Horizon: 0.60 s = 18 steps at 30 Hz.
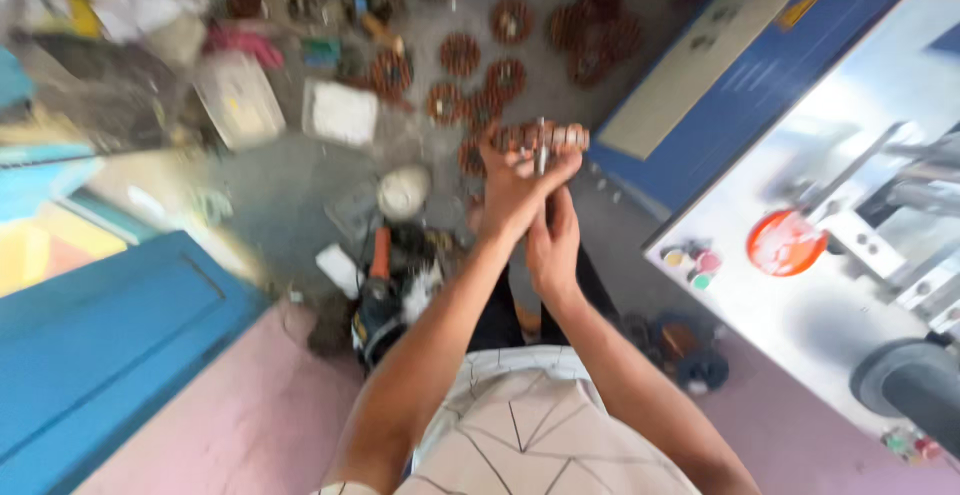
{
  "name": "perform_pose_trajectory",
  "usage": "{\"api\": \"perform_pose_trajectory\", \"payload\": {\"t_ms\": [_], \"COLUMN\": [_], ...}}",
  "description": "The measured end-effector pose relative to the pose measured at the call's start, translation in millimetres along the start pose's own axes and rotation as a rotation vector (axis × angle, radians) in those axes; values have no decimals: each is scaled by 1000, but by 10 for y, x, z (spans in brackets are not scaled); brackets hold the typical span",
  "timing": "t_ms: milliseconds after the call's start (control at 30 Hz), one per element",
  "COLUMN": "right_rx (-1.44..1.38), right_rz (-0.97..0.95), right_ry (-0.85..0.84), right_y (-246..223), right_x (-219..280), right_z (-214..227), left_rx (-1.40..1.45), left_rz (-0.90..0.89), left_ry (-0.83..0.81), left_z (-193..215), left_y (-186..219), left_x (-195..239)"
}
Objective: The person assembles or repairs a motor stator by inserting insulation strips into the slots and using a screwdriver to position internal wires on a workbench.
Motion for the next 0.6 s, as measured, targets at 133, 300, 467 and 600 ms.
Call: {"api": "perform_pose_trajectory", "payload": {"t_ms": [133,300,467,600], "right_rx": [352,374,60,-522], "right_rz": [187,208,76,-74], "right_ry": [6,73,98,366], "right_y": [-744,-942,-517,-10], "right_x": [526,1043,1888,2466], "right_z": [887,1934,3227,4366], "left_rx": [214,126,-312,-494], "left_rz": [127,70,-107,-115], "left_ry": [-115,-420,-859,-1123], "left_z": [-676,-1871,-2729,-3473], "left_y": [508,635,504,11], "left_x": [733,1476,2274,2836]}}
Point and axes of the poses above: each hand's wrist, its own x-axis away from the middle knuckle, its own z-axis out of the back of the hand, y = z × x, the point moved 5 cm from there along -x, towards the middle knuckle, and after that the axes turned 12 degrees about x, right-handed, at the moved point
